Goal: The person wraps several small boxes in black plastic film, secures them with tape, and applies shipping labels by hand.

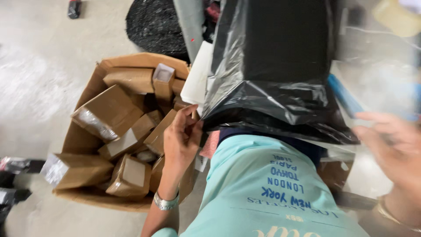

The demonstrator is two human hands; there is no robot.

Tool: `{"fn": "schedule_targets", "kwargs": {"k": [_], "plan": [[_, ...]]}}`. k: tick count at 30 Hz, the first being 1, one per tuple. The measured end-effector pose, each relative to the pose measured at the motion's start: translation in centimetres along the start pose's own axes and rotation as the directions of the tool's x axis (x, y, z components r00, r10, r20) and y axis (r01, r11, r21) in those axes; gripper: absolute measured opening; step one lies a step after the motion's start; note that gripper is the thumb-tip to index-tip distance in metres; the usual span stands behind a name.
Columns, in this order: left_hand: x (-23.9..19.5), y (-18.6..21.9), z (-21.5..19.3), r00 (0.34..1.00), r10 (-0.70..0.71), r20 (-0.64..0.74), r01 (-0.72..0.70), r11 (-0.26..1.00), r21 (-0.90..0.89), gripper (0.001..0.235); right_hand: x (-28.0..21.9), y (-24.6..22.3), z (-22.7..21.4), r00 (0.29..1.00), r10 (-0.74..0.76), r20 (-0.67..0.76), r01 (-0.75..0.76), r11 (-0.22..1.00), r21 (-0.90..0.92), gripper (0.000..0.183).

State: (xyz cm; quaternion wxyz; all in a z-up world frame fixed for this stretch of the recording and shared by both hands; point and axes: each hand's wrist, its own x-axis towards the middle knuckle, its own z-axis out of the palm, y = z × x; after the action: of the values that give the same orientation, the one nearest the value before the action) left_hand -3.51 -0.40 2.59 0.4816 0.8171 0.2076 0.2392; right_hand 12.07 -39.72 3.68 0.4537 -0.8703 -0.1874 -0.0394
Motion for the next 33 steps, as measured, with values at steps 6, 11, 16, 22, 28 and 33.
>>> {"fn": "schedule_targets", "kwargs": {"k": [6, 11, 16, 22, 28, 33], "plan": [[0.5, -0.5, -0.7, 0.953, 0.302, 0.019, -0.302, 0.953, 0.016, 0.043, 0.7, -11.5, 5.2, 0.832, -0.485, 0.268, 0.497, 0.867, 0.026, 0.011], [0.6, -0.7, -0.9, 0.976, 0.200, 0.090, -0.201, 0.980, 0.002, 0.043, 3.7, -16.4, 14.1, 0.642, -0.562, 0.522, 0.534, 0.816, 0.221, 0.009], [0.8, -0.7, -1.3, 0.985, -0.004, 0.171, 0.025, 0.992, -0.121, 0.042, 5.3, -15.7, 19.6, 0.583, -0.629, 0.514, 0.586, 0.764, 0.270, 0.011], [1.0, -1.1, -1.3, 0.986, -0.006, 0.164, 0.032, 0.987, -0.160, 0.042, 5.5, -15.5, 21.5, 0.572, -0.522, 0.633, 0.444, 0.846, 0.296, 0.017], [1.1, -2.8, -0.6, 0.985, 0.018, 0.171, 0.032, 0.959, -0.283, 0.024, 4.1, -16.0, 18.2, 0.554, -0.553, 0.622, 0.509, 0.816, 0.273, 0.009], [1.1, -3.1, -1.2, 0.963, 0.203, 0.177, -0.178, 0.973, -0.146, 0.020, 2.1, -7.8, 6.6, 0.510, -0.327, 0.796, 0.195, 0.945, 0.263, 0.011]]}}
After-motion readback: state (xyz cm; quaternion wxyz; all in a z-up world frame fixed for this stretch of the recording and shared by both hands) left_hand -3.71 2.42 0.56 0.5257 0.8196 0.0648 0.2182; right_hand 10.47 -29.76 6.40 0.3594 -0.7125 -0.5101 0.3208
